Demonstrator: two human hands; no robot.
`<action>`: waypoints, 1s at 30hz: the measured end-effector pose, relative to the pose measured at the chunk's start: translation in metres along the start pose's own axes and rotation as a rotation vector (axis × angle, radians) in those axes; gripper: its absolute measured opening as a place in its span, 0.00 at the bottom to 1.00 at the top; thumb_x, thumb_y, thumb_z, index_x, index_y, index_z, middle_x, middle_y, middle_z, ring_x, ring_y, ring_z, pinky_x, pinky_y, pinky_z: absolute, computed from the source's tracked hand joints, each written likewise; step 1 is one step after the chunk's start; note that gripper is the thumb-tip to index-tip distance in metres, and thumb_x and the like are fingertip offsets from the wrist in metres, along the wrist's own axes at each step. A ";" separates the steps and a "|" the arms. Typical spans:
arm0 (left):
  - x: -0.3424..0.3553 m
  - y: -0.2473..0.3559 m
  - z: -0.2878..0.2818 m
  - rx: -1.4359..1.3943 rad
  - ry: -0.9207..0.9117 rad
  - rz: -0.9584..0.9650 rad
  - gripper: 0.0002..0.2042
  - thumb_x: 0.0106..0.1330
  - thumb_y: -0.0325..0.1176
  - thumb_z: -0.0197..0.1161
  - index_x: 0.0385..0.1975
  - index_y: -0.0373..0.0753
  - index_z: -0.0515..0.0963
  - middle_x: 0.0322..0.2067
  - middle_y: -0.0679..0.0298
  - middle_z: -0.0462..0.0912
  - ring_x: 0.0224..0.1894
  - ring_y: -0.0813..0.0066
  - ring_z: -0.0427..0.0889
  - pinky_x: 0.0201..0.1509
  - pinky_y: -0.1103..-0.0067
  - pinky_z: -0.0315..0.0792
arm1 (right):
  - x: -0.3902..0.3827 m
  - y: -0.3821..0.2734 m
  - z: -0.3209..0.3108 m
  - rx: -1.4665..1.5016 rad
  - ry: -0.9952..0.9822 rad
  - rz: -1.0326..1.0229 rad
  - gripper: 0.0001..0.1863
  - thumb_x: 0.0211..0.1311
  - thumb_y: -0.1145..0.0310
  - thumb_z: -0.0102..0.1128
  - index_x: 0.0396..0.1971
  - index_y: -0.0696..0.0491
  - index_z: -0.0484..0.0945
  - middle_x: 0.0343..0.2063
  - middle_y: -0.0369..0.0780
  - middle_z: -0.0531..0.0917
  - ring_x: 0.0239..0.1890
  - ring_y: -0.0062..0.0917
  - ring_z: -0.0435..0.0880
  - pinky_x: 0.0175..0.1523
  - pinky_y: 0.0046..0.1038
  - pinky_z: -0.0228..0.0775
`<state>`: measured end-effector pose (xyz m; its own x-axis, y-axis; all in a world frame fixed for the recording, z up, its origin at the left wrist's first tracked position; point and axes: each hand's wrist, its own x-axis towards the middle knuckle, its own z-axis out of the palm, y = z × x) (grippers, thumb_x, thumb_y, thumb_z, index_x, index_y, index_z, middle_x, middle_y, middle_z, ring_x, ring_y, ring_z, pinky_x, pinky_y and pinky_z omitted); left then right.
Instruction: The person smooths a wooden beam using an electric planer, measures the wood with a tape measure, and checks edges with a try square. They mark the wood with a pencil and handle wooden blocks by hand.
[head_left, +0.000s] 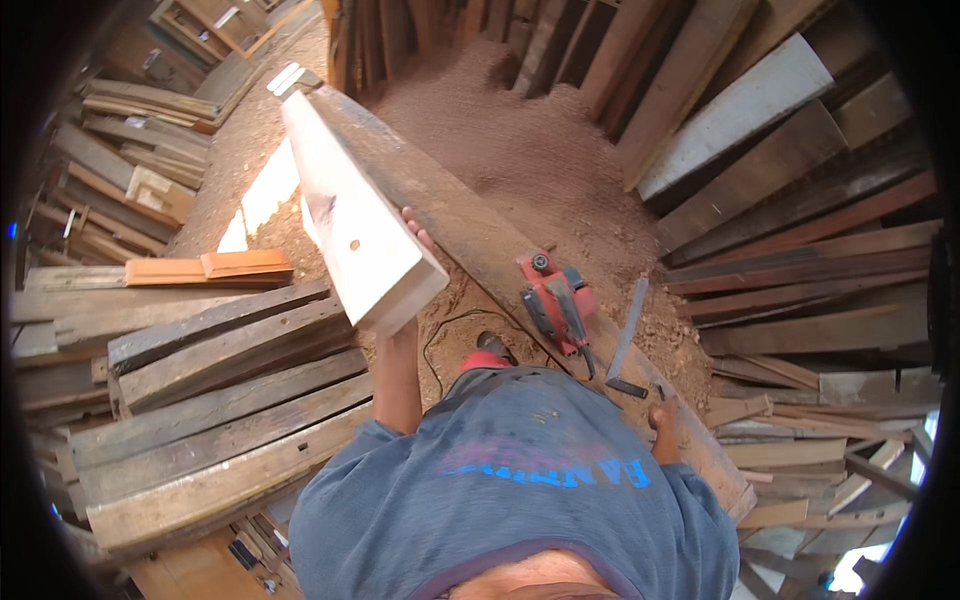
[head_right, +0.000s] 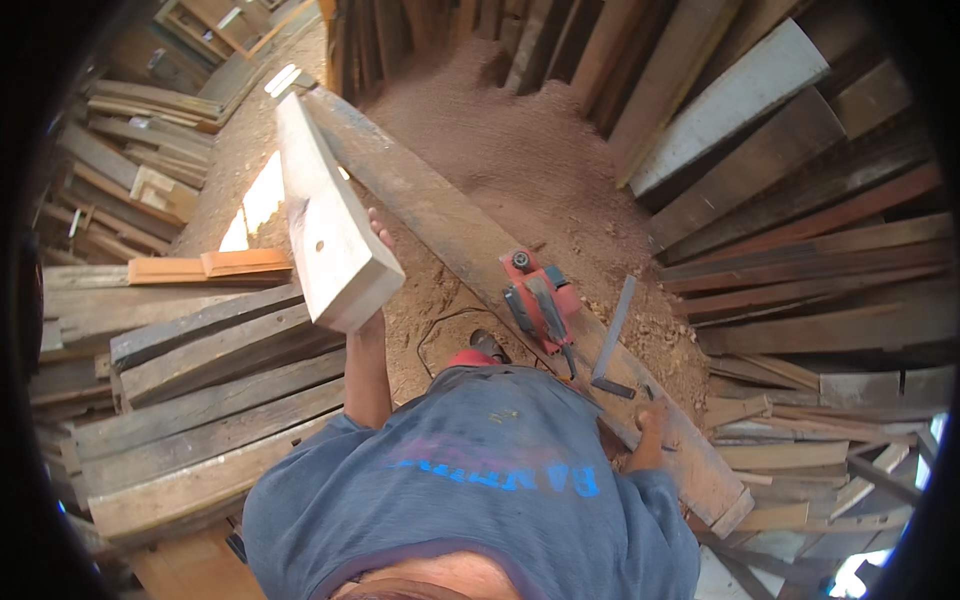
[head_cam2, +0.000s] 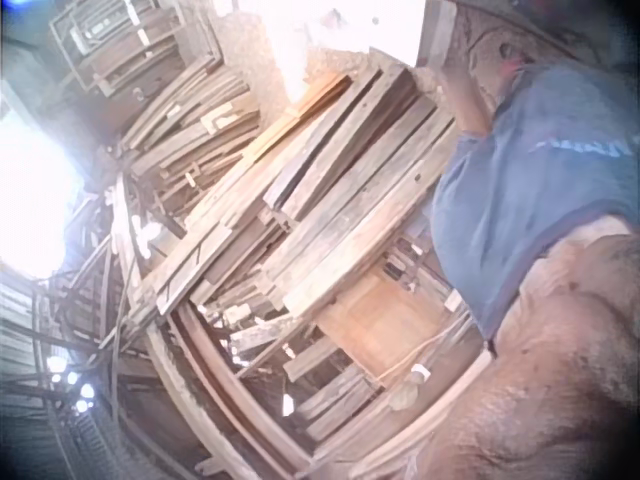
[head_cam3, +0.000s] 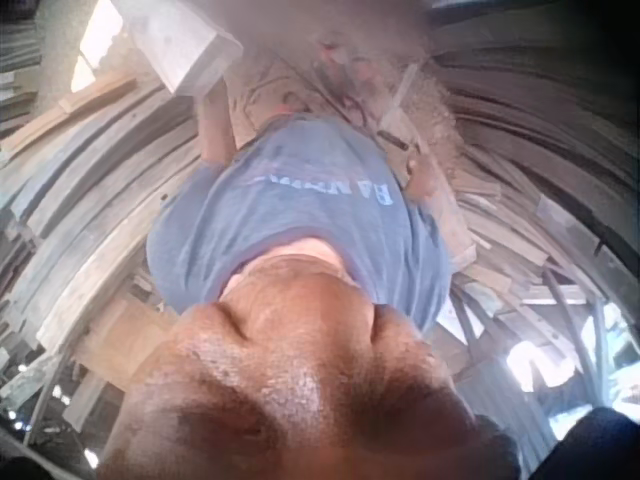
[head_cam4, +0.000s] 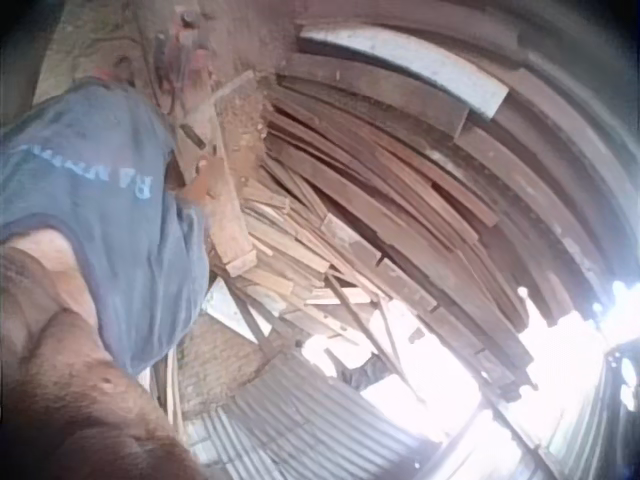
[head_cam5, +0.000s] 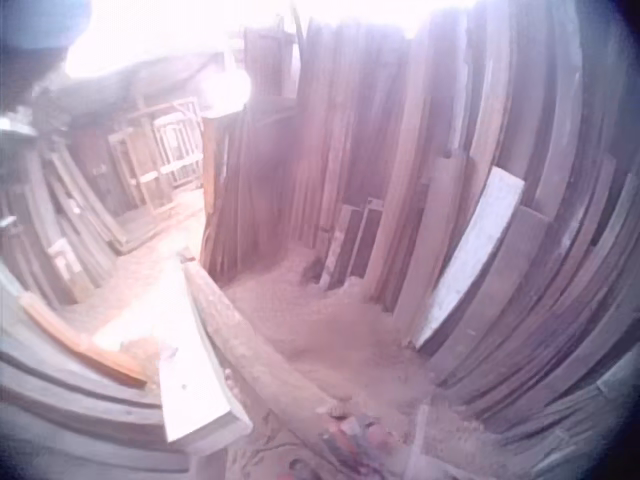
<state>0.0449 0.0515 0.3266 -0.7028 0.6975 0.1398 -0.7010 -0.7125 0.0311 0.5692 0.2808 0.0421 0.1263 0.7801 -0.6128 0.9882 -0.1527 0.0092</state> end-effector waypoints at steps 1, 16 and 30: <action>0.007 -0.005 0.009 0.015 -0.025 0.063 0.35 0.73 0.52 0.56 0.73 0.39 0.57 0.65 0.42 0.65 0.62 0.46 0.73 0.71 0.58 0.68 | 0.000 0.007 0.009 -0.014 0.014 -0.044 0.36 0.59 0.55 0.65 0.63 0.60 0.68 0.64 0.59 0.71 0.68 0.50 0.69 0.71 0.45 0.63; 0.023 0.024 0.019 0.505 0.039 0.433 0.19 0.76 0.37 0.48 0.53 0.27 0.76 0.46 0.48 0.84 0.45 0.62 0.87 0.46 0.66 0.85 | 0.035 -0.064 0.062 -0.340 -0.070 -0.601 0.30 0.60 0.63 0.62 0.59 0.65 0.68 0.53 0.63 0.76 0.56 0.57 0.77 0.63 0.47 0.67; -0.143 0.023 -0.008 0.874 0.570 -0.113 0.33 0.60 0.41 0.60 0.65 0.31 0.64 0.46 0.54 0.81 0.44 0.66 0.85 0.51 0.70 0.82 | -0.049 -0.302 -0.143 0.741 0.664 -1.025 0.19 0.73 0.64 0.51 0.55 0.62 0.72 0.46 0.58 0.79 0.50 0.57 0.77 0.57 0.47 0.66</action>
<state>0.1282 -0.0635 0.2993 -0.7511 0.5341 -0.3880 -0.5937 -0.2896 0.7508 0.2765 0.3756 0.1818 -0.3828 0.8409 0.3827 0.4196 0.5273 -0.7389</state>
